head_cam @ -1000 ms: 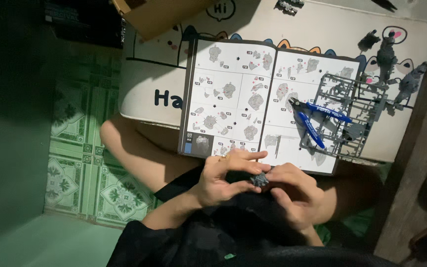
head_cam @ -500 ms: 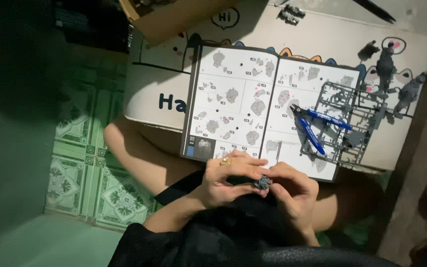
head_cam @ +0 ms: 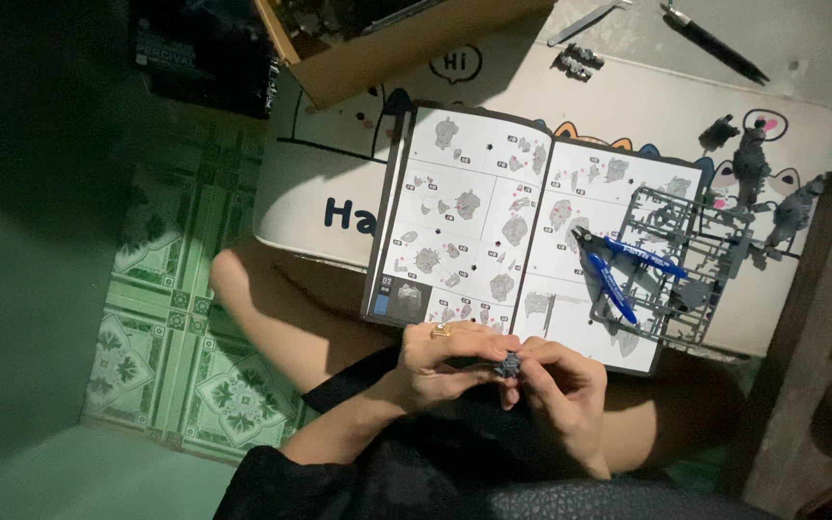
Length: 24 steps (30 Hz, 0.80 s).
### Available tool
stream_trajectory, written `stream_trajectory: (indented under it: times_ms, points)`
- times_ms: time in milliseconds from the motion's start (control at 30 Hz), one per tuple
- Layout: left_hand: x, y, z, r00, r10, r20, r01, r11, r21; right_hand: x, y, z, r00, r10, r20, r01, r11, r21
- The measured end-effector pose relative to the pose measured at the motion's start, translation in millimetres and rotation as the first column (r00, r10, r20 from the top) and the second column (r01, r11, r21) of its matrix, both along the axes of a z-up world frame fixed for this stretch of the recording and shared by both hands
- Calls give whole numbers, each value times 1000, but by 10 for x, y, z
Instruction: The person uses side cutters to detach plastic pieces from a sprue and joins several components together by hand on top of a cardboard box while following an instruction manual.
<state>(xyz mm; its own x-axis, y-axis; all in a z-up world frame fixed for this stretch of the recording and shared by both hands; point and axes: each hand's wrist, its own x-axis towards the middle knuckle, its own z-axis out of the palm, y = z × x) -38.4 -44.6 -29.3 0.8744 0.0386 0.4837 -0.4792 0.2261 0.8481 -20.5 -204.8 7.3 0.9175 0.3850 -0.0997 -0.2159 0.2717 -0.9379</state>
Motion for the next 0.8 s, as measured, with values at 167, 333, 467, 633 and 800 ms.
stream_trajectory:
  times_ms: [167,333,467,633,800]
  points:
    - [47,58,-24,996,38,-76,-30,995,98,78,-40,-22,970,9,242,75,939,-335]
    - [348,100,103,981,183,-61,-144,905,400,399,-482,-273,688,49,724,573,574,-584]
    - [514,62,50,971,216,-98,-122,808,576,580,-574,-132,630,386,674,629,254,-734]
    - [601,9,39,962,269,-40,-150,649,746,647,-624,-253,723,443,529,540,114,-834]
    - [675,-170,-89,954,285,94,-234,512,827,639,-806,-543,645,479,595,660,42,-750]
